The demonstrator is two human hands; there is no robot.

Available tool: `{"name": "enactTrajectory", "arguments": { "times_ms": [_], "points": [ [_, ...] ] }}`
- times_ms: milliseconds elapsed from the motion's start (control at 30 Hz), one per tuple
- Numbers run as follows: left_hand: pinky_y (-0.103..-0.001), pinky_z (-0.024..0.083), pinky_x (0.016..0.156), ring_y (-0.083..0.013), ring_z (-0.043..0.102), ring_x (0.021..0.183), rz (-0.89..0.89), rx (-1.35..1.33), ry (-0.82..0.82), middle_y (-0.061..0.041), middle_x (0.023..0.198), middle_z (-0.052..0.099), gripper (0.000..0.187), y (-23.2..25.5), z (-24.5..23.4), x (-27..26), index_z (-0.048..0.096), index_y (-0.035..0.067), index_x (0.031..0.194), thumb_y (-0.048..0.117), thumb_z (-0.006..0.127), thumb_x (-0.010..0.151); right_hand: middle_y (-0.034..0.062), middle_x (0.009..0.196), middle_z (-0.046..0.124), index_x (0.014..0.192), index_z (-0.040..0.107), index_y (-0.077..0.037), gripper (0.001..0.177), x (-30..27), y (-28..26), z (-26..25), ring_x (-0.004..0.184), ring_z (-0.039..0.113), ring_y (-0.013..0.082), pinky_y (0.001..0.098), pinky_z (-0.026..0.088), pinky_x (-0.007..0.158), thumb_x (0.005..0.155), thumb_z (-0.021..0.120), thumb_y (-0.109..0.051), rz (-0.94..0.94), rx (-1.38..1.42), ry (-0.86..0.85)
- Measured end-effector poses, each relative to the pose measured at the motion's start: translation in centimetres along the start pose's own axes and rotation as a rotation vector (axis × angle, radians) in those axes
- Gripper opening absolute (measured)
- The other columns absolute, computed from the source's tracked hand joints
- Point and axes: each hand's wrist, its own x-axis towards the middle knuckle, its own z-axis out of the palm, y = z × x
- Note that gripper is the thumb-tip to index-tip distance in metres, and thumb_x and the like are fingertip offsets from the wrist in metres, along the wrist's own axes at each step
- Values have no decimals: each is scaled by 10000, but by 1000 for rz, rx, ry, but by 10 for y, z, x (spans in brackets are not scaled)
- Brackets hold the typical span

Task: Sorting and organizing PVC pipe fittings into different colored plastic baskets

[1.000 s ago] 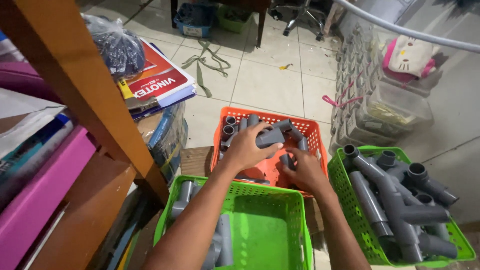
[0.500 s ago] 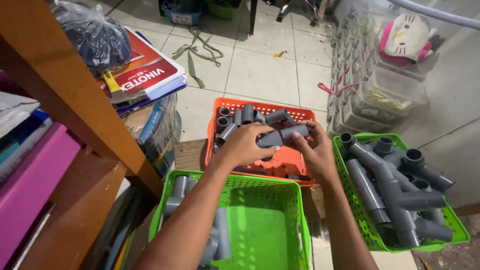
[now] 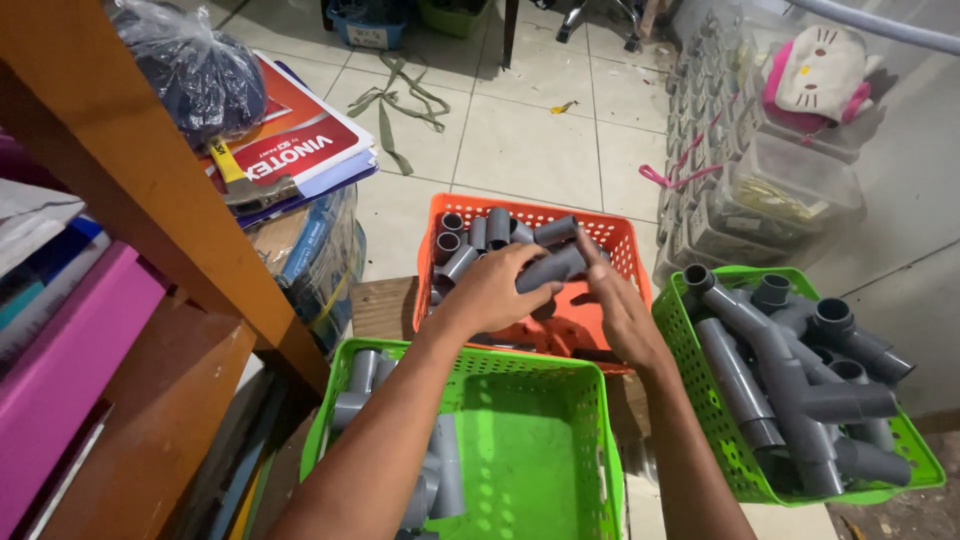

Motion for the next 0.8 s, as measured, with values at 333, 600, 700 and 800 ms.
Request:
{"name": "enactTrajectory", "arguments": {
  "times_ms": [333,600,700,800],
  "points": [
    [-533,453,1101,-471,526,1322,-140,-166,140,-261,1422,572,671,14,-11,0,352,308,1569,353,502,917,499,1351,444,1442,499,93,628,19,129,20,1048,632,629,647,561,860,923,602,-246,-38,-778,33],
    [-566,437,1080,-530,541,1273,-210,-262,236,-354,1353,561,611,17,-14,-1,380,259,1524,372,491,933,251,1201,592,1437,597,-64,718,23,146,20,1032,659,530,583,519,943,846,719,-454,-13,-821,106],
    [-583,460,1031,-551,568,1230,-231,-293,273,-387,1291,590,606,14,-11,0,382,219,1510,371,481,932,260,1300,527,1460,576,-87,749,22,141,20,1108,612,545,602,522,946,828,747,-450,52,-855,71],
    [-581,477,1004,-537,591,1212,-260,-315,300,-373,1273,611,601,4,-7,6,375,204,1496,382,480,932,263,1308,557,1436,602,-95,719,19,143,18,1138,619,504,547,511,964,829,738,-458,63,-953,12]
  ]
}}
